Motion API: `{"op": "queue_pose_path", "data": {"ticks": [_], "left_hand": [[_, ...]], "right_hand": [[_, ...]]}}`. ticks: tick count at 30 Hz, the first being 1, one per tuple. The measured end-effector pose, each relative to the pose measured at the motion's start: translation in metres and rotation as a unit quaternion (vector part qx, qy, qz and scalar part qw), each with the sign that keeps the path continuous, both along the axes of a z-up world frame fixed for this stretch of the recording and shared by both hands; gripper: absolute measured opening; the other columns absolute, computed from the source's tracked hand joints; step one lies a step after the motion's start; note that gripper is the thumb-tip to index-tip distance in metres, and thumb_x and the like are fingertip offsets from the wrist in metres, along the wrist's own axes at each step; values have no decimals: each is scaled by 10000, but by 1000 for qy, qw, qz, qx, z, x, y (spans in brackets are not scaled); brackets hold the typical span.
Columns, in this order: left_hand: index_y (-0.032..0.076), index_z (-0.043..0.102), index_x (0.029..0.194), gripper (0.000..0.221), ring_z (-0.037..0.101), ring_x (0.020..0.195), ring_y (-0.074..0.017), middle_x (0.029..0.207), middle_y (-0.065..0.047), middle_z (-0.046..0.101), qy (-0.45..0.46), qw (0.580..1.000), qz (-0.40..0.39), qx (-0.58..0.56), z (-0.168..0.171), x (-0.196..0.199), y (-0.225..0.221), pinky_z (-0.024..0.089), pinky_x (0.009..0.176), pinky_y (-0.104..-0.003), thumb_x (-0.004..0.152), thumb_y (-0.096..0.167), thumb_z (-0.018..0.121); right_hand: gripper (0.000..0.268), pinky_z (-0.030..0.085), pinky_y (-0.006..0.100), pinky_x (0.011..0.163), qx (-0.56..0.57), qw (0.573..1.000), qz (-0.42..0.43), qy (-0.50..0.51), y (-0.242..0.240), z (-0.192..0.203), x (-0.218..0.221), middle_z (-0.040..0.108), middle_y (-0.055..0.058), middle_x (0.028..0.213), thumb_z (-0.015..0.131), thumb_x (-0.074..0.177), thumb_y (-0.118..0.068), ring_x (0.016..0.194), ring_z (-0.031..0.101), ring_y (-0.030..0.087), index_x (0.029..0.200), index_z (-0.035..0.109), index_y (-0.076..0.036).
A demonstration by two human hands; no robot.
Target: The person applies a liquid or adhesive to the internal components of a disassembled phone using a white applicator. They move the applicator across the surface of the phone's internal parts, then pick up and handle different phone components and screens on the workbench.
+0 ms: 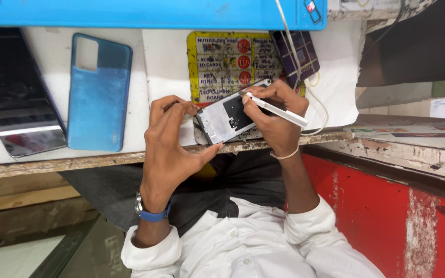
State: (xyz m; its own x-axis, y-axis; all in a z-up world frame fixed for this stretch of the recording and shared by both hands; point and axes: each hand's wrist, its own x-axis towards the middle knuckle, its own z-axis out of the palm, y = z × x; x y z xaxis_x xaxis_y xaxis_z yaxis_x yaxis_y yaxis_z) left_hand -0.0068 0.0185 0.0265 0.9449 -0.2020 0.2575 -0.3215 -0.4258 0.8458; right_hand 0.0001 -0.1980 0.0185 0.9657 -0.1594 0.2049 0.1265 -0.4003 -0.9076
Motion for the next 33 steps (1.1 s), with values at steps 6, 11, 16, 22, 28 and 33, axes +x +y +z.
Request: {"op": "queue_pose_path", "data": {"ticks": [6, 11, 16, 22, 28, 33], "left_hand": [[2, 615, 1043, 610, 589, 1161, -333, 1051, -139, 661, 14, 1000, -2, 2, 1, 1, 0, 532, 924, -450, 559, 129, 964], [12, 614, 1031, 611, 589, 1166, -333, 1058, -135, 663, 14, 1000, -2, 2, 0, 0, 1, 532, 921, -449, 555, 145, 972], [15, 614, 1032, 612, 588, 1166, -333, 1046, -129, 665, 11, 1000, -3, 2, 0, 0, 1, 530, 920, -450, 552, 142, 973], [21, 610, 1022, 600, 589, 1171, -331, 1048, -124, 666, 10, 1000, -3, 3, -1, 0, 0, 532, 918, -446, 558, 137, 973], [26, 606, 1011, 594, 589, 1178, -321, 1042, -115, 671, 6, 1000, -3, 10, -3, 0, 0, 542, 916, -445, 562, 150, 975], [26, 594, 993, 588, 593, 1171, -315, 1020, -111, 672, 6, 1000, -1, 13, -5, -1, -1, 552, 914, -436, 570, 159, 981]], "right_hand": [[146, 631, 270, 791, -86, 995, 46, -17, -1, -3, -1, 783, 175, 978, 794, 882, 22, 907, 783, 170, 906, 653, 49], [147, 635, 263, 752, -97, 993, 55, -31, 3, -1, 1, 788, 158, 972, 798, 886, 10, 867, 787, 162, 907, 657, 44], [131, 625, 259, 703, -124, 991, 51, -23, 3, 0, 1, 794, 148, 950, 805, 868, 0, 814, 780, 147, 896, 683, 41], [127, 640, 274, 736, -116, 991, 63, -35, 2, -1, 2, 786, 155, 965, 805, 874, -4, 854, 788, 170, 907, 690, 39], [126, 647, 280, 734, -125, 989, 69, -44, 0, -2, 3, 784, 166, 979, 805, 864, -11, 860, 793, 185, 910, 698, 37], [129, 631, 278, 726, -156, 984, 61, -66, 1, -2, 2, 787, 147, 973, 804, 857, -3, 849, 791, 182, 894, 684, 29]]}}
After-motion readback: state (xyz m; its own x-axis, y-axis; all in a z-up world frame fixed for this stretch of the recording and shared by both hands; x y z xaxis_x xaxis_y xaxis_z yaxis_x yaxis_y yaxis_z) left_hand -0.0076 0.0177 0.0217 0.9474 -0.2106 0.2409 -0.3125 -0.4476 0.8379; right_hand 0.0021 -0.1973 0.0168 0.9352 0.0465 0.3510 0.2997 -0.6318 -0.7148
